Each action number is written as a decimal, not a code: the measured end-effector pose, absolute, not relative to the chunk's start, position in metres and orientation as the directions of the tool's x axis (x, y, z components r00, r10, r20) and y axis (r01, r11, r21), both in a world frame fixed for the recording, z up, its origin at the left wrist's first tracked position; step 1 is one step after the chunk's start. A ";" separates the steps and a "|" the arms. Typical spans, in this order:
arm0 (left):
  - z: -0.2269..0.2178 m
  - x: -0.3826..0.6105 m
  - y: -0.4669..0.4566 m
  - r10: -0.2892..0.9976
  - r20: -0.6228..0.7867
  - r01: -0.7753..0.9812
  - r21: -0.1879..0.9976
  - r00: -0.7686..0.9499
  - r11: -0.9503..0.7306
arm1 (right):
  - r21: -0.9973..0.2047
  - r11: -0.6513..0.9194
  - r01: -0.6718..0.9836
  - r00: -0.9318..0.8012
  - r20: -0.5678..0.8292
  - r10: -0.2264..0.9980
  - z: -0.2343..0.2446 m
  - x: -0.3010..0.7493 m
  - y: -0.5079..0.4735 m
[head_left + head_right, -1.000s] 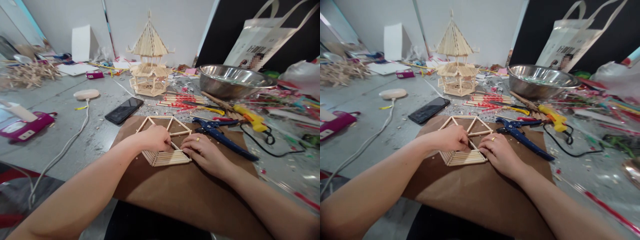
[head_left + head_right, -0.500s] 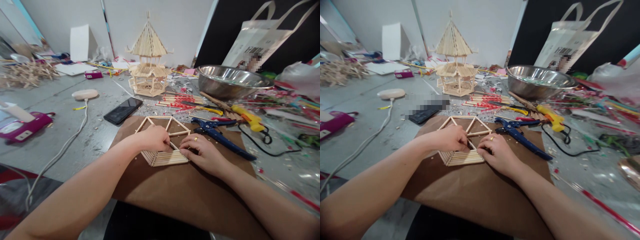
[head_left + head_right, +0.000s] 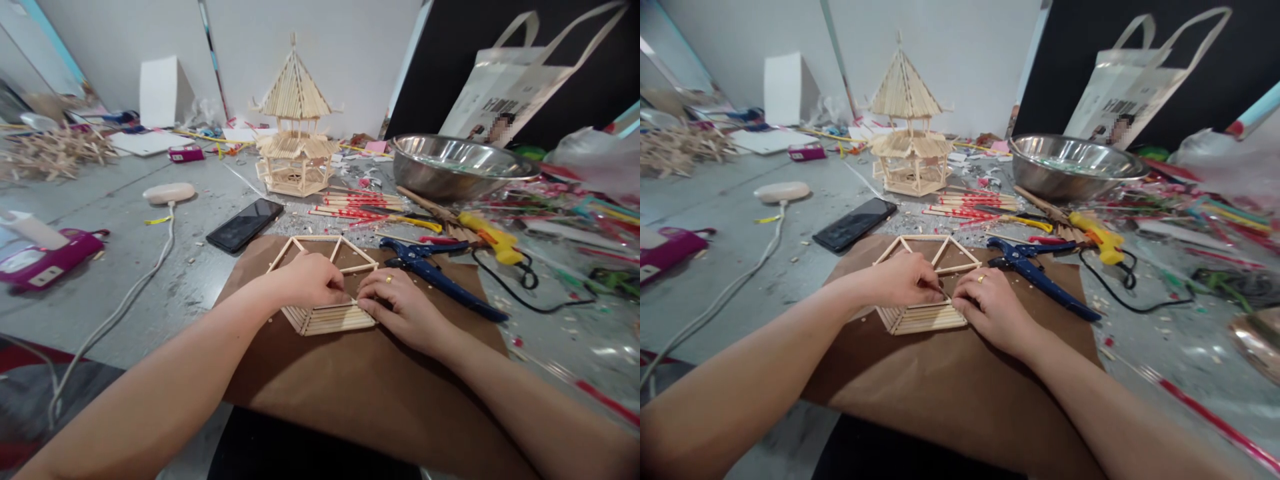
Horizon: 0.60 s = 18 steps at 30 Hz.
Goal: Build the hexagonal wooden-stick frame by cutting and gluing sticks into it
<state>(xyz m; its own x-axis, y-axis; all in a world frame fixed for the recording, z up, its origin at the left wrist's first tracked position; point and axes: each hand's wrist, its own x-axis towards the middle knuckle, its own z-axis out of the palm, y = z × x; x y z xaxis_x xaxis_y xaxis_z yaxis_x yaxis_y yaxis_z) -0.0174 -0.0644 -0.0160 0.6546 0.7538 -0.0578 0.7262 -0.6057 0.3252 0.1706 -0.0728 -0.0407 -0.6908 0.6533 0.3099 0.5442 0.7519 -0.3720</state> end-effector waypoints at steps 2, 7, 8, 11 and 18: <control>-0.018 -0.015 -0.066 0.751 0.032 0.709 0.302 0.660 -0.637 | -0.349 0.766 0.540 -0.680 0.355 0.641 -0.040 0.172 -0.074; -0.024 -0.006 -0.071 0.739 0.144 0.689 0.280 0.658 -0.668 | -0.303 0.774 0.556 -0.633 0.449 0.631 -0.038 0.174 -0.074; -0.025 -0.004 -0.072 0.747 0.144 0.695 0.286 0.649 -0.659 | -0.299 0.771 0.562 -0.625 0.458 0.632 -0.037 0.175 -0.074; -0.027 -0.001 -0.075 0.779 0.139 0.724 0.298 0.612 -0.622 | -0.292 0.764 0.575 -0.609 0.470 0.639 -0.037 0.176 -0.073; -0.029 0.004 -0.079 0.826 0.140 0.776 0.286 0.547 -0.562 | -0.298 0.747 0.594 -0.566 0.505 0.651 -0.036 0.177 -0.074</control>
